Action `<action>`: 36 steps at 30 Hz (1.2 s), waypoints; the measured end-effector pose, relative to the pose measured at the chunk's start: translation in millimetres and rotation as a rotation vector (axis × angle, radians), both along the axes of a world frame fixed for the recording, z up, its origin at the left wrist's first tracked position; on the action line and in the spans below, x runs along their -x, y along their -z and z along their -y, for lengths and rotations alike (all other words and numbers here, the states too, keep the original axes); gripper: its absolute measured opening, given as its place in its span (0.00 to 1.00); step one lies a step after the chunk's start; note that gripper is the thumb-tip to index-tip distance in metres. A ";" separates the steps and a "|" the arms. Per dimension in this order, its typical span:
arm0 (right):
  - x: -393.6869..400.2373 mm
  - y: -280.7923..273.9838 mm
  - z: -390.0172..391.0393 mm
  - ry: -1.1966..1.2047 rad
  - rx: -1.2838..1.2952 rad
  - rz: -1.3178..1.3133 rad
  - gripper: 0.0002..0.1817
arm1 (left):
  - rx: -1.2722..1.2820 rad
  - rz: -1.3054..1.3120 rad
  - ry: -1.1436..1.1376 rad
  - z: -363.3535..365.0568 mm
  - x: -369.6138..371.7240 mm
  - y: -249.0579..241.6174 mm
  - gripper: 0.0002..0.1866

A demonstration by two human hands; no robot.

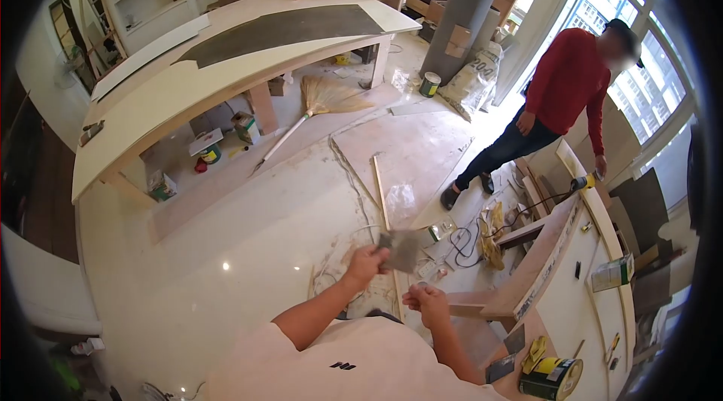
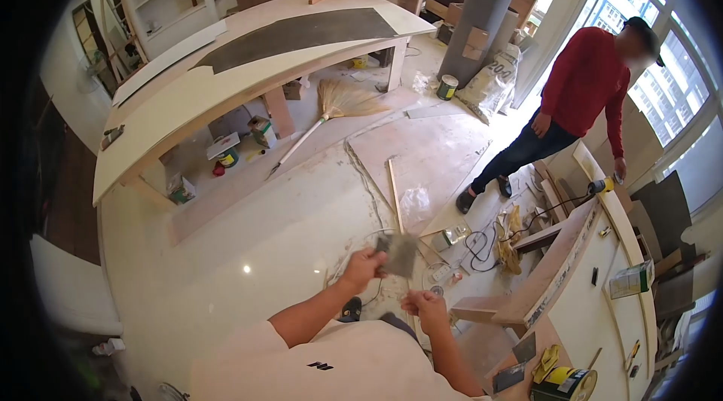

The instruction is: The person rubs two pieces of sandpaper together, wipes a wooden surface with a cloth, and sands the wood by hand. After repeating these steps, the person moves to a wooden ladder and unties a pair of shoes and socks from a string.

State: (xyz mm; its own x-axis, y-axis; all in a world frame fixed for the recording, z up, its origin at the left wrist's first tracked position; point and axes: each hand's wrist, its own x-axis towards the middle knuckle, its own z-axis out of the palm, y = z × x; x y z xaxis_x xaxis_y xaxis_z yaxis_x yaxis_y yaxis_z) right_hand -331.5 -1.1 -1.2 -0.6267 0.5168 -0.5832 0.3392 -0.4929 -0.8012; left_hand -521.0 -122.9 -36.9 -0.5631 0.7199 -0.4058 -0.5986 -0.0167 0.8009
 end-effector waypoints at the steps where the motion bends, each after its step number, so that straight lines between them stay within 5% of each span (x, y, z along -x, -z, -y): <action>1: 5.1 0.7 0.1 -0.006 -0.035 0.004 0.12 | -0.009 0.028 -0.070 0.1 12.9 1.6 0.12; 5: 61.4 -23.8 -16.1 0.171 0.087 -0.159 0.08 | 0.012 -0.046 0.102 -9.7 33.3 -9.6 0.11; 10: 111.2 1.1 -56.3 -0.144 -0.068 -0.130 0.11 | -0.009 -0.037 0.115 -24.0 61.8 -36.4 0.11; 13: 145.4 4.9 -71.2 -0.252 -0.102 -0.140 0.11 | 0.071 -0.260 0.054 -17.7 130.8 -17.3 0.08; 16: 188.0 -1.3 -75.6 -0.252 -0.039 -0.178 0.10 | 0.167 -0.159 -0.365 -9.3 193.0 -11.1 0.13; 19: 230.7 -12.8 -75.4 -0.312 -0.054 -0.139 0.10 | -0.070 0.011 -0.074 -3.9 179.6 -17.7 0.18; 26: 339.7 7.3 -65.3 -0.399 -0.130 0.033 0.07 | 0.068 -0.071 0.081 26.1 246.8 5.3 0.10; 29: 405.7 11.7 -64.7 -0.101 -0.008 -0.114 0.07 | 0.117 -0.124 0.223 70.3 334.4 21.6 0.08; 33: 446.5 36.6 -66.2 0.124 -0.014 -0.019 0.10 | 0.190 -0.114 -0.251 145.8 527.7 66.8 0.06; 36: 431.5 56.0 -36.3 0.145 -0.062 0.165 0.10 | 0.014 -0.051 -0.711 189.7 661.5 20.0 0.04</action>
State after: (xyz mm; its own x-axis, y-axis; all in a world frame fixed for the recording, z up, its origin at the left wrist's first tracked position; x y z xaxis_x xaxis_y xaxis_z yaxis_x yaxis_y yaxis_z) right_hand -762.9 35.3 -57.1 -0.4420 0.6325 -0.6361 0.3977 -0.4975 -0.7709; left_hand -1182.5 -312.6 -56.8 -0.9129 0.1662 -0.3729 -0.4082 -0.3791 0.8304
